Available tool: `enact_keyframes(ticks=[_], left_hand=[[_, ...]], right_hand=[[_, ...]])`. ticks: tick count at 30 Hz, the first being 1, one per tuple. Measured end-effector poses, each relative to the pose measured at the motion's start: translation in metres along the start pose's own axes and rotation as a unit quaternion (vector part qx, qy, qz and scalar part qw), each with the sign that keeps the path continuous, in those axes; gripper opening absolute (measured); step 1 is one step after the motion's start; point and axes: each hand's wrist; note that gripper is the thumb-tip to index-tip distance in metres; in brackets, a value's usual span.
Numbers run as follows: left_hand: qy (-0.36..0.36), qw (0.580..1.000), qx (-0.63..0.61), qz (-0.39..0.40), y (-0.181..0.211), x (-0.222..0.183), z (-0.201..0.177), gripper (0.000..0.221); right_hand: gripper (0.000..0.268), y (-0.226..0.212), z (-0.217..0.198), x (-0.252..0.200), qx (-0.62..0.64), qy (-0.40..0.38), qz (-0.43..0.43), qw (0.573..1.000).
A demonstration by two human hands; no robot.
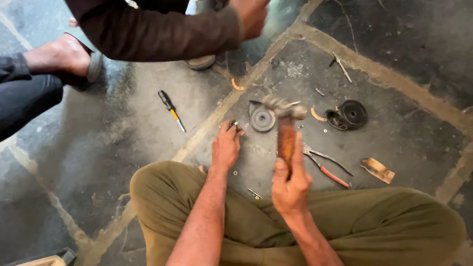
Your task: The person sits on the floor and uses a hammer and a small metal rod to repeatedly strike a circular metal component. They adjust the component's position and orientation several times, then use a screwdriver to manipulate a screw on the part.
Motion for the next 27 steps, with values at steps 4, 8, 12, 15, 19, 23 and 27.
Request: enact_keyframes(ticks=[4,8,12,15,19,23,27], left_hand=[[-0.004,1.0,0.01,-0.017,0.001,0.009,-0.008,0.022],[-0.001,0.998,0.007,-0.064,-0.004,0.003,-0.008,0.016],[0.036,0.997,-0.037,-0.048,0.002,0.015,-0.007,0.016],[0.086,0.995,-0.052,-0.019,0.011,0.005,-0.006,0.016],[0.082,0.995,-0.037,-0.048,0.016,0.007,-0.009,0.016],[0.066,0.998,0.001,-0.021,0.016,0.016,-0.006,0.017],[0.053,0.997,0.045,-0.021,0.009,0.016,0.001,0.018]], right_hand=[[0.061,-0.009,0.012,0.012,-0.175,-0.137,-0.075,0.972],[0.058,-0.009,0.0,-0.001,-0.106,-0.034,-0.197,0.974],[0.058,-0.016,-0.014,0.012,-0.029,-0.014,-0.172,0.985],[0.058,-0.011,-0.02,0.013,-0.038,-0.022,-0.138,0.99],[0.061,-0.006,-0.02,0.015,0.006,-0.042,-0.028,0.999],[0.061,-0.006,-0.025,0.014,0.011,-0.04,-0.035,0.999],[0.062,-0.008,-0.027,0.013,0.025,-0.044,-0.039,0.998]])
Point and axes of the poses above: each hand's wrist, its own x-axis towards the middle knuckle, its own z-axis out of the palm, y = z × x, and after that the axes turned 8 degrees about z, right-handed
